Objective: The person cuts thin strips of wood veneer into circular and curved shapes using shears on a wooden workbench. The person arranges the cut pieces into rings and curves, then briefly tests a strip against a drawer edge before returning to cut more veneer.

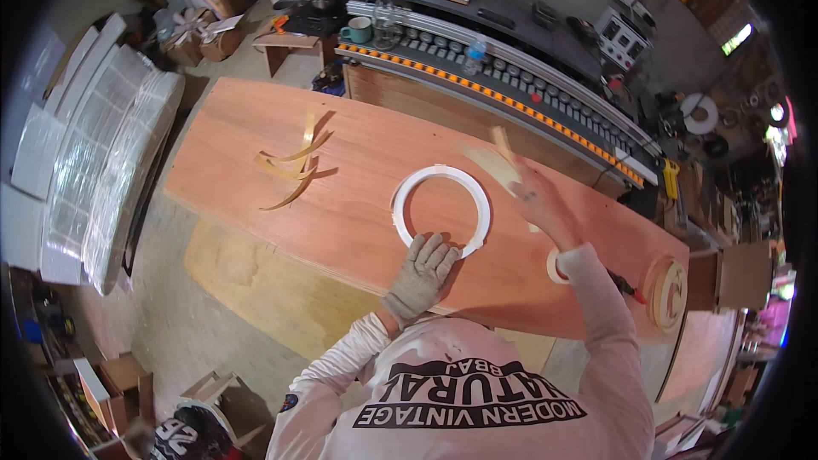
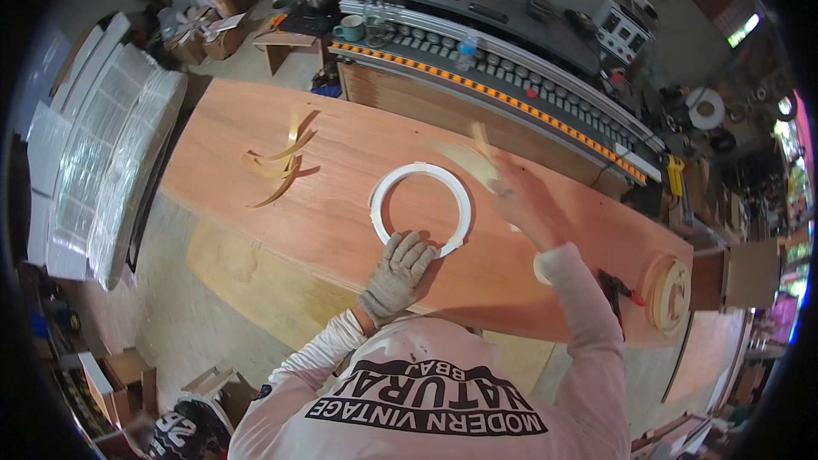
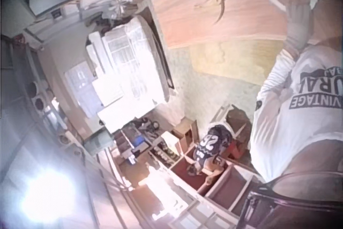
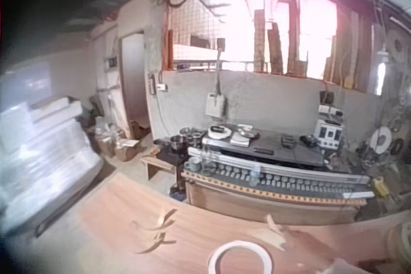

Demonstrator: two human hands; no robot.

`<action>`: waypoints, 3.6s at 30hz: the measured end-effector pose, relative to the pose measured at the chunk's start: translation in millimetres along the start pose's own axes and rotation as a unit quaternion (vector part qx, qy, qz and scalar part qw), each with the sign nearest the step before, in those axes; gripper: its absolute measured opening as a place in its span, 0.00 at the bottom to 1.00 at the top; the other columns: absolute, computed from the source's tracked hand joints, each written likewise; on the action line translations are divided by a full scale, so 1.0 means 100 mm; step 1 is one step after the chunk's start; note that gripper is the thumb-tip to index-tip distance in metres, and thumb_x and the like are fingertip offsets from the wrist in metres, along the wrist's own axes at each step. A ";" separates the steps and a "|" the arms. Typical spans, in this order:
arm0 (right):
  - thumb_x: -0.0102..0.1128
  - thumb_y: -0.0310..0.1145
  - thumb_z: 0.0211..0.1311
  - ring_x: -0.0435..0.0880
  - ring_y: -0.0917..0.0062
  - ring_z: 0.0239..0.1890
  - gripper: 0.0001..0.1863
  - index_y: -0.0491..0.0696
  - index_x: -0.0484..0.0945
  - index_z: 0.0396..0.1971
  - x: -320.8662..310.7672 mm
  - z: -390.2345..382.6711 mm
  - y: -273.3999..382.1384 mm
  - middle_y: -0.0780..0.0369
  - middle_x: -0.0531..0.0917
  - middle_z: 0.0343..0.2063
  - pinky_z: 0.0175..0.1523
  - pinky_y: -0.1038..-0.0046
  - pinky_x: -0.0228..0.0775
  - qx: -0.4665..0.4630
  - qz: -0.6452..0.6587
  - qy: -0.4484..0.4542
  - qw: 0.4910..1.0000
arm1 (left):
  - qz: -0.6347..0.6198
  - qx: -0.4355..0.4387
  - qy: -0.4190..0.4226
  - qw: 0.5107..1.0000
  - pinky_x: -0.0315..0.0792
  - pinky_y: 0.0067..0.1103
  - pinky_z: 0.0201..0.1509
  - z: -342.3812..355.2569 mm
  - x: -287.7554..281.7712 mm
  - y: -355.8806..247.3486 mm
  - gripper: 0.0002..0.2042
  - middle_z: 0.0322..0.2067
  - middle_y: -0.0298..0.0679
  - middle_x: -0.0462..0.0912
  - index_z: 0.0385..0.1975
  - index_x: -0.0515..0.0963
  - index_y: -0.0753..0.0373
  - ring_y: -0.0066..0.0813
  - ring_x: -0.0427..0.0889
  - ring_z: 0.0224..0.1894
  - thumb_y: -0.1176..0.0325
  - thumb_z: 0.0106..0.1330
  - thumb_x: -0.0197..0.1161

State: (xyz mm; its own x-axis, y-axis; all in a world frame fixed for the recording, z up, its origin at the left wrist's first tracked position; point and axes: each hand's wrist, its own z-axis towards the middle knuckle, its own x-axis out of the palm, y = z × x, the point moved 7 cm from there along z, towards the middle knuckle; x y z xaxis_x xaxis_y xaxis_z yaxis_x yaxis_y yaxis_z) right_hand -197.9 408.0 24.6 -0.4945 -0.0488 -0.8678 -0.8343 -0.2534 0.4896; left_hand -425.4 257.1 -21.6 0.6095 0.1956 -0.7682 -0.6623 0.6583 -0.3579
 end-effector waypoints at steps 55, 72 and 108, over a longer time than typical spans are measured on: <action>0.66 0.24 0.53 0.72 0.63 0.56 0.32 0.45 0.76 0.63 1.00 0.36 0.80 0.58 0.74 0.48 0.54 0.59 0.71 -0.138 -0.189 0.036 0.971 | 0.142 -0.217 0.041 0.965 0.58 0.50 0.73 -0.24 -0.14 0.54 0.27 0.64 0.50 0.75 0.62 0.73 0.66 0.49 0.71 0.68 0.68 0.61 0.62; 0.72 0.30 0.54 0.66 0.56 0.65 0.41 0.44 0.67 0.70 0.60 -0.26 0.42 0.51 0.70 0.61 0.67 0.58 0.62 -0.044 -0.085 0.102 0.990 | 0.091 -0.150 0.028 0.984 0.57 0.54 0.73 -0.17 -0.10 0.41 0.29 0.68 0.48 0.71 0.64 0.72 0.61 0.56 0.67 0.71 0.70 0.59 0.64; 0.59 0.28 0.71 0.84 0.79 0.43 0.15 0.40 0.81 0.55 0.35 -0.80 0.20 0.55 0.87 0.39 0.50 0.72 0.76 0.117 0.384 -0.061 0.914 | -0.818 -0.358 -0.058 0.446 0.72 0.24 0.38 0.97 -0.18 0.18 0.19 0.31 0.33 0.75 0.56 0.73 0.70 0.24 0.75 0.32 0.60 0.77 0.58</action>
State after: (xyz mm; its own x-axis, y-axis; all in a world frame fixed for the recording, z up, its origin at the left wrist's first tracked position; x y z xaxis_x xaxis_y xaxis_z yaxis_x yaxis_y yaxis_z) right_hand -212.5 324.0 -2.4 -0.9674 -0.0143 -0.2528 -0.2530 0.0239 0.9672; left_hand -406.2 336.1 36.9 0.5239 -0.0572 0.8499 0.7660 -0.4047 -0.4995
